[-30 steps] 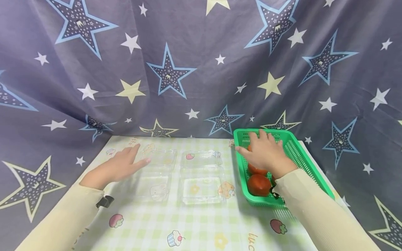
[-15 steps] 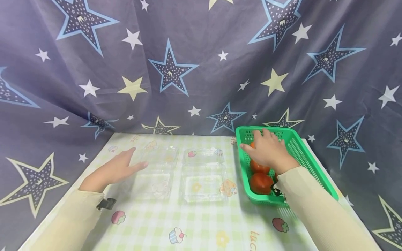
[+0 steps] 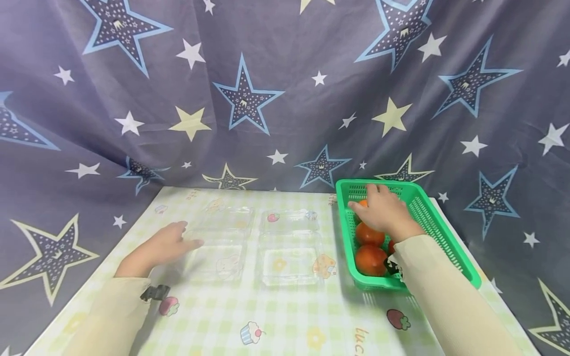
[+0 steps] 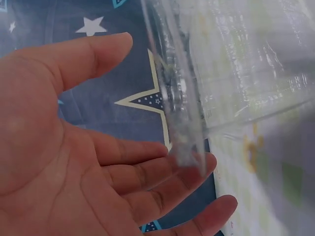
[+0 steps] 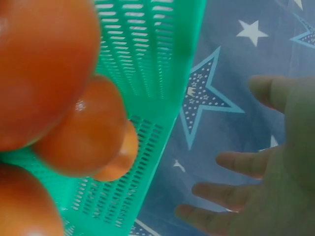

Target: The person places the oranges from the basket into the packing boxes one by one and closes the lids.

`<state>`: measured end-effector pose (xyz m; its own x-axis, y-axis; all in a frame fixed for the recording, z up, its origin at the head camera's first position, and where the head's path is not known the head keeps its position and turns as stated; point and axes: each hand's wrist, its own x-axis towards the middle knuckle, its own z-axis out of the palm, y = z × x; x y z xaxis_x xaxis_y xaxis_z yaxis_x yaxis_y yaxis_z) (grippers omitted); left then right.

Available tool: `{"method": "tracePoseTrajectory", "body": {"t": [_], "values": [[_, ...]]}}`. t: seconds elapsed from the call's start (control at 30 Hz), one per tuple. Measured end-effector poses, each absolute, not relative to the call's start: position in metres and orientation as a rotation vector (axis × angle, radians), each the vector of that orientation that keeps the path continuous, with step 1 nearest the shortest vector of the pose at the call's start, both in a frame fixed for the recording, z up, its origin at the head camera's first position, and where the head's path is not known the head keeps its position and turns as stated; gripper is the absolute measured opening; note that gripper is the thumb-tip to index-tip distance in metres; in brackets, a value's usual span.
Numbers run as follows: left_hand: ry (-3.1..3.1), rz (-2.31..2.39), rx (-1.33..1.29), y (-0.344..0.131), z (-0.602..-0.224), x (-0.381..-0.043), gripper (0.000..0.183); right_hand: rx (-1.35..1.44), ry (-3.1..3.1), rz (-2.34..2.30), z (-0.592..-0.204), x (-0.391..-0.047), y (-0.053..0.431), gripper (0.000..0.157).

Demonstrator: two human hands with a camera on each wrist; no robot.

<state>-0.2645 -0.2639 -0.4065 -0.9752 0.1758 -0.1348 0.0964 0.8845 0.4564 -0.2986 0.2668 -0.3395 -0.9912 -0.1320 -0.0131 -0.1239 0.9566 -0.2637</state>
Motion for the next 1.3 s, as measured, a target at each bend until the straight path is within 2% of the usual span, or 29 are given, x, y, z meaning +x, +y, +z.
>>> {"method": "tracePoseTrajectory", "body": {"t": [0.3,0.6,0.8,1.13,1.3], "values": [[2.866,0.748,0.132,-0.269,-0.416,-0.268,0.094,-0.201,3.009,-0.513,-0.358,-0.312,0.280,0.103],[2.842,0.812,0.058,-0.279,-0.431,-0.268,0.080,-0.195,2.980,-0.726,-0.377,-0.317,0.291,0.077],[2.811,0.953,0.040,-0.285,-0.438,-0.270,0.064,-0.206,2.988,-0.750,-0.384,-0.323,0.293,0.076],[2.613,1.279,-0.062,-0.297,-0.441,-0.263,0.059,-0.221,2.973,-0.696,-0.391,-0.327,0.295,0.064],[2.569,1.342,-0.152,-0.302,-0.447,-0.264,0.046,-0.213,2.993,-0.665,-0.393,-0.328,0.296,0.063]]}}
